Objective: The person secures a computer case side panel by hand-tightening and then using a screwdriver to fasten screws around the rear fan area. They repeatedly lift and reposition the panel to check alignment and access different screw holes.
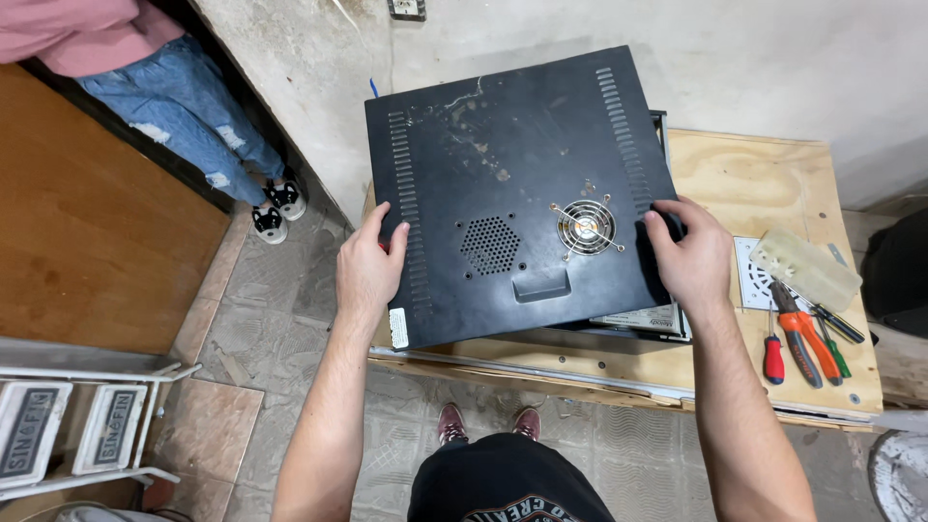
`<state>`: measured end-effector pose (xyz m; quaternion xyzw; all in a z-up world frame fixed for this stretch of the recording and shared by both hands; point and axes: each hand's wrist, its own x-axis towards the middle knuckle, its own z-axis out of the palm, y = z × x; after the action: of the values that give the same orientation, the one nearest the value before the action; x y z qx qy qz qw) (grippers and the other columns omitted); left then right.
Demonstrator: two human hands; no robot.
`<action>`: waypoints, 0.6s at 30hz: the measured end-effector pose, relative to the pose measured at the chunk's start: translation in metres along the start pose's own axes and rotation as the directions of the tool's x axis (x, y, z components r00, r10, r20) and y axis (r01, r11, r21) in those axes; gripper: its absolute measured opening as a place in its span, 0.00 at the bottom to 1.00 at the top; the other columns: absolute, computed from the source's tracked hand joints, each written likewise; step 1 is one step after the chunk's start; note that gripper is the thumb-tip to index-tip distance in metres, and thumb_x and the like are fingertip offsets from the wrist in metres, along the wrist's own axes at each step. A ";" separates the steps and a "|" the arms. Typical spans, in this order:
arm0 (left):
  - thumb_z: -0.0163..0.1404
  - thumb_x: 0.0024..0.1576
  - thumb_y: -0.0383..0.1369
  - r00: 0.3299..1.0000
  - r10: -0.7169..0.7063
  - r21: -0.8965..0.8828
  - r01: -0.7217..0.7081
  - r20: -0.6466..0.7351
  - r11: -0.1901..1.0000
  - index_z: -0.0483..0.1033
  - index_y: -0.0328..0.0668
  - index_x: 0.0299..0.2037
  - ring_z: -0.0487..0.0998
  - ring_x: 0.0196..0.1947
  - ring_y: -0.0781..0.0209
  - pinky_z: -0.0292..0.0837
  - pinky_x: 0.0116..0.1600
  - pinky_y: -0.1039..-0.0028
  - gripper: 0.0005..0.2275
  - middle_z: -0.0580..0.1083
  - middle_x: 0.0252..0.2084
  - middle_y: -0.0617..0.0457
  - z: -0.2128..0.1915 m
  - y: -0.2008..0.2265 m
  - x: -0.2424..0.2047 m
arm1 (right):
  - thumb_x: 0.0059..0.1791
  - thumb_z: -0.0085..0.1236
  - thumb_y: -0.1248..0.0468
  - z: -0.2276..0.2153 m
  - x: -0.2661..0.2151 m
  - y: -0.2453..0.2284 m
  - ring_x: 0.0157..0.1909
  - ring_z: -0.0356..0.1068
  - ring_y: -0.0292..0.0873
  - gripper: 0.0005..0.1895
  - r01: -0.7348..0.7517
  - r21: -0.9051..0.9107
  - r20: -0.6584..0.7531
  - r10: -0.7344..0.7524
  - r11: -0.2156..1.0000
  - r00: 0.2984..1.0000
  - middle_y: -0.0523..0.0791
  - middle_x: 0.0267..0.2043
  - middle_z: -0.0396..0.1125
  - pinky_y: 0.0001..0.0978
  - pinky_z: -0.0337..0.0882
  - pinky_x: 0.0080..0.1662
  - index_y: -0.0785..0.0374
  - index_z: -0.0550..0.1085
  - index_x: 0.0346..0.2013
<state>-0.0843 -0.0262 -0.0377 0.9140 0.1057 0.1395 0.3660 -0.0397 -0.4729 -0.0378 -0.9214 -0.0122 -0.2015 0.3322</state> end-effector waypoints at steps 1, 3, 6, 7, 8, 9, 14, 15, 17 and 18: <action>0.56 0.72 0.42 1.000 -0.009 -0.001 0.009 0.000 1.000 0.79 0.44 0.72 0.88 0.51 0.32 0.85 0.53 0.48 0.21 0.83 0.53 0.27 0.002 -0.003 0.000 | 0.62 0.68 0.57 0.001 -0.002 0.001 0.67 0.75 0.66 0.16 0.002 -0.003 0.009 -0.002 1.000 1.000 0.60 0.64 0.77 0.54 0.76 0.64 0.59 0.85 0.62; 0.57 0.72 0.42 0.999 0.036 0.027 -0.035 -0.029 0.999 0.78 0.45 0.73 0.88 0.49 0.32 0.86 0.51 0.47 0.21 0.83 0.53 0.27 0.007 -0.010 0.000 | 0.63 0.68 0.60 0.003 -0.007 0.003 0.67 0.74 0.69 0.14 0.043 0.023 -0.026 -0.043 0.999 0.999 0.64 0.64 0.76 0.57 0.76 0.64 0.61 0.86 0.62; 0.56 0.72 0.43 0.998 0.053 0.030 -0.053 -0.022 0.998 0.78 0.45 0.72 0.89 0.46 0.35 0.87 0.47 0.51 0.21 0.84 0.49 0.29 0.011 -0.015 -0.002 | 0.62 0.69 0.63 0.003 -0.010 0.005 0.65 0.76 0.70 0.12 0.038 0.045 -0.047 -0.036 0.998 0.998 0.65 0.64 0.76 0.53 0.77 0.61 0.61 0.87 0.61; 0.56 0.72 0.43 0.999 0.045 0.033 -0.044 -0.019 0.998 0.78 0.45 0.72 0.89 0.46 0.35 0.87 0.47 0.51 0.21 0.84 0.49 0.29 0.011 -0.015 -0.002 | 0.62 0.69 0.63 0.005 -0.011 0.007 0.65 0.76 0.70 0.12 0.036 0.046 -0.037 -0.034 0.998 0.999 0.65 0.64 0.76 0.53 0.77 0.61 0.61 0.87 0.61; 0.56 0.72 0.42 0.999 0.052 0.023 -0.051 -0.018 0.998 0.78 0.44 0.72 0.89 0.46 0.34 0.87 0.46 0.51 0.21 0.84 0.49 0.29 0.011 -0.015 -0.003 | 0.62 0.69 0.63 0.005 -0.013 0.009 0.64 0.76 0.70 0.12 0.035 0.054 -0.039 -0.033 0.998 0.999 0.65 0.64 0.76 0.54 0.77 0.61 0.61 0.87 0.61; 0.57 0.72 0.41 0.998 0.064 0.012 -0.064 -0.020 0.998 0.78 0.43 0.72 0.89 0.46 0.34 0.87 0.46 0.51 0.21 0.83 0.50 0.29 0.012 -0.013 0.000 | 0.63 0.70 0.64 0.005 -0.012 0.011 0.64 0.76 0.71 0.12 0.036 0.062 -0.046 -0.033 0.997 0.998 0.66 0.65 0.76 0.54 0.78 0.60 0.62 0.86 0.61; 0.57 0.72 0.43 0.999 0.053 0.015 -0.053 -0.007 0.999 0.79 0.43 0.71 0.89 0.46 0.36 0.87 0.45 0.52 0.21 0.84 0.49 0.30 0.013 -0.019 0.004 | 0.63 0.70 0.64 0.007 -0.010 0.012 0.63 0.76 0.70 0.12 0.016 0.068 -0.027 -0.014 0.998 1.000 0.66 0.64 0.76 0.54 0.78 0.59 0.62 0.86 0.61; 0.57 0.72 0.43 0.998 0.056 0.015 -0.056 -0.009 0.998 0.79 0.43 0.71 0.89 0.45 0.37 0.88 0.45 0.53 0.21 0.84 0.49 0.31 0.013 -0.021 0.005 | 0.63 0.70 0.64 0.006 -0.009 0.009 0.62 0.76 0.71 0.13 0.017 0.065 -0.022 -0.016 0.998 1.000 0.67 0.65 0.75 0.55 0.78 0.59 0.62 0.86 0.62; 0.55 0.71 0.44 0.998 0.056 0.038 -0.056 0.000 0.998 0.78 0.45 0.72 0.87 0.43 0.39 0.83 0.47 0.51 0.22 0.84 0.49 0.37 0.016 -0.023 0.010 | 0.63 0.67 0.61 0.006 -0.006 0.006 0.64 0.77 0.61 0.12 0.027 0.017 -0.002 -0.027 0.999 1.000 0.59 0.64 0.78 0.48 0.75 0.61 0.61 0.86 0.59; 0.52 0.71 0.46 0.998 0.059 0.059 -0.059 0.009 0.997 0.76 0.47 0.73 0.84 0.40 0.42 0.79 0.50 0.49 0.23 0.85 0.48 0.43 0.017 -0.024 0.013 | 0.63 0.64 0.59 0.006 -0.004 0.004 0.67 0.77 0.50 0.12 0.039 -0.031 0.015 -0.038 0.999 0.999 0.51 0.63 0.80 0.42 0.71 0.64 0.61 0.86 0.56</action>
<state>-0.0691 -0.0165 -0.0638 0.9277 0.0813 0.1435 0.3350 -0.0410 -0.4717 -0.0456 -0.9275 -0.0294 -0.2012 0.3138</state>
